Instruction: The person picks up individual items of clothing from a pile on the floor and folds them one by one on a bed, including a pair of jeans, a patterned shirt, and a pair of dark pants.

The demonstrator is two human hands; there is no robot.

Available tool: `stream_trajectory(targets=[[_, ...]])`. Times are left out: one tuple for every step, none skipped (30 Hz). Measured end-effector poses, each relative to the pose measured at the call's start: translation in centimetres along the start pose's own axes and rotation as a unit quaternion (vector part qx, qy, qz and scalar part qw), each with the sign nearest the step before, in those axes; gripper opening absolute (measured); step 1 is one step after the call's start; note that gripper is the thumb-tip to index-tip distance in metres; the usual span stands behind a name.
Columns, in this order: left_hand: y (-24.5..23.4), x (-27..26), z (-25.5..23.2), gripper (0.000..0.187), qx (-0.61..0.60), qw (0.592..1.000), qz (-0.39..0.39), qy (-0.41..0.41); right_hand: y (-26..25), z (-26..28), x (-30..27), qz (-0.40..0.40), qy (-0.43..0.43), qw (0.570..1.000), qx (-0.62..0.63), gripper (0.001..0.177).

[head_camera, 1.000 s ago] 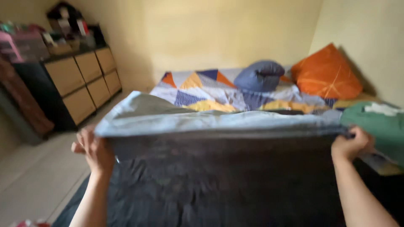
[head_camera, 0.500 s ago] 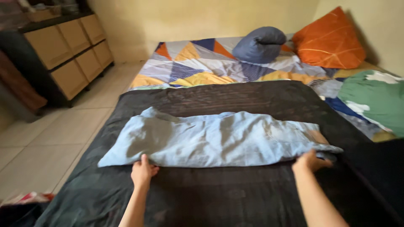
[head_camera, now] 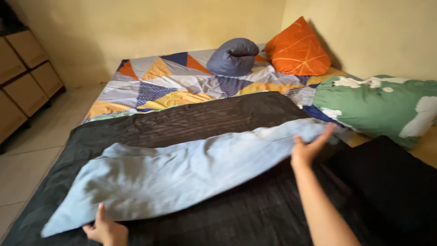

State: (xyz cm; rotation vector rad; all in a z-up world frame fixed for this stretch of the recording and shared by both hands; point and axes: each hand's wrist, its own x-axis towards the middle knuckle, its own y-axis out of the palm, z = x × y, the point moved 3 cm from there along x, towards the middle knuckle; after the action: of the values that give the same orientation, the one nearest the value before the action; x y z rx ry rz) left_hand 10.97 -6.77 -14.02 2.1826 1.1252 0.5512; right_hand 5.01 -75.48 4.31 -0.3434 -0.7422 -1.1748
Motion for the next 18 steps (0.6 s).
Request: stream_trajectory(targets=[[0.0, 0.3, -0.3, 0.058, 0.002, 1.000, -0.003, 0.005, -0.9, -0.2, 1.1, -0.028, 0.004, 0.999, -0.020, 0.120], [0.6, 0.3, -0.6, 0.069, -0.024, 0.999, 0.009, 0.031, -1.6, -0.5, 2.0, -0.050, -0.006, 0.999, -0.005, 0.120], [1.0, 0.0, -0.8, 0.080, -0.046, 0.997, 0.019, 0.056, -2.4, -1.2, 2.8, -0.070, -0.017, 0.997, 0.010, 0.120], [1.2, -0.5, -0.8, 0.080, 0.003, 0.998, -0.014, 0.060, -3.3, -2.1, 3.7, -0.075, -0.008, 0.997, 0.002, 0.116], [1.4, -1.0, -1.1, 0.081, 0.053, 0.995, -0.052, 0.067, -3.6, -3.0, 4.4, -0.076, 0.001, 0.997, -0.002, 0.112], [2.2, -1.6, -1.1, 0.077, 0.045, 0.996, -0.038, 0.062, -3.8, -4.0, 4.9, -0.057, 0.007, 0.998, 0.004, 0.108], [2.8, -2.0, -1.1, 0.073, 0.038, 0.997, -0.024, 0.055, -4.1, -4.9, 4.9, -0.036, 0.013, 0.999, 0.008, 0.104], [3.2, -1.9, -0.7, 0.059, 0.044, 0.998, -0.019, -0.032, -4.2, -5.3, 4.5, -0.024, 0.014, 0.999, 0.015, 0.104], [3.6, -1.7, -0.3, 0.047, 0.048, 0.992, -0.013, -0.118, -4.1, -5.6, 3.9, -0.013, 0.007, 1.000, 0.009, 0.100], [3.9, -1.7, 0.2, 0.042, 0.025, 0.984, -0.027, -0.177, -3.8, -5.7, 3.2, -0.001, -0.001, 1.000, 0.004, 0.097], [4.5, -1.2, 0.5, 0.036, -0.001, 0.972, -0.039, -0.232, -3.4, -5.7, 2.5, 0.008, 0.000, 1.000, 0.012, 0.097], [4.9, -0.5, 0.7, 0.034, -0.030, 0.941, -0.033, -0.336, -3.1, -5.8, 1.9, 0.013, 0.020, 1.000, 0.003, 0.091], [5.5, 0.1, 0.9, 0.033, -0.062, 0.898, -0.023, -0.435, -2.5, -5.8, 1.5, 0.015, 0.040, 0.999, -0.005, 0.085], [5.6, 0.9, 0.7, 0.033, -0.065, 0.902, -0.029, -0.427, -1.9, -5.7, 1.4, 0.023, 0.041, 0.999, 0.003, 0.085], [6.0, 2.0, 0.3, 0.030, 0.024, 0.927, -0.027, -0.374, -1.2, -5.5, 1.6, 0.038, 0.036, 0.999, -0.012, 0.082], [6.4, 3.2, -0.5, 0.028, 0.114, 0.941, -0.026, -0.318, -0.2, -5.2, 1.8, 0.053, 0.030, 0.998, -0.028, 0.079], [7.9, 4.6, -0.8, 0.028, 0.109, 0.944, -0.026, -0.310, 1.1, -4.9, 2.7, 0.052, 0.029, 0.998, -0.018, 0.079], [10.0, 6.4, -2.0, 0.024, 0.094, 0.982, 0.041, -0.158, 2.5, -4.6, 4.0, 0.034, 0.032, 0.999, 0.010, 0.081]])
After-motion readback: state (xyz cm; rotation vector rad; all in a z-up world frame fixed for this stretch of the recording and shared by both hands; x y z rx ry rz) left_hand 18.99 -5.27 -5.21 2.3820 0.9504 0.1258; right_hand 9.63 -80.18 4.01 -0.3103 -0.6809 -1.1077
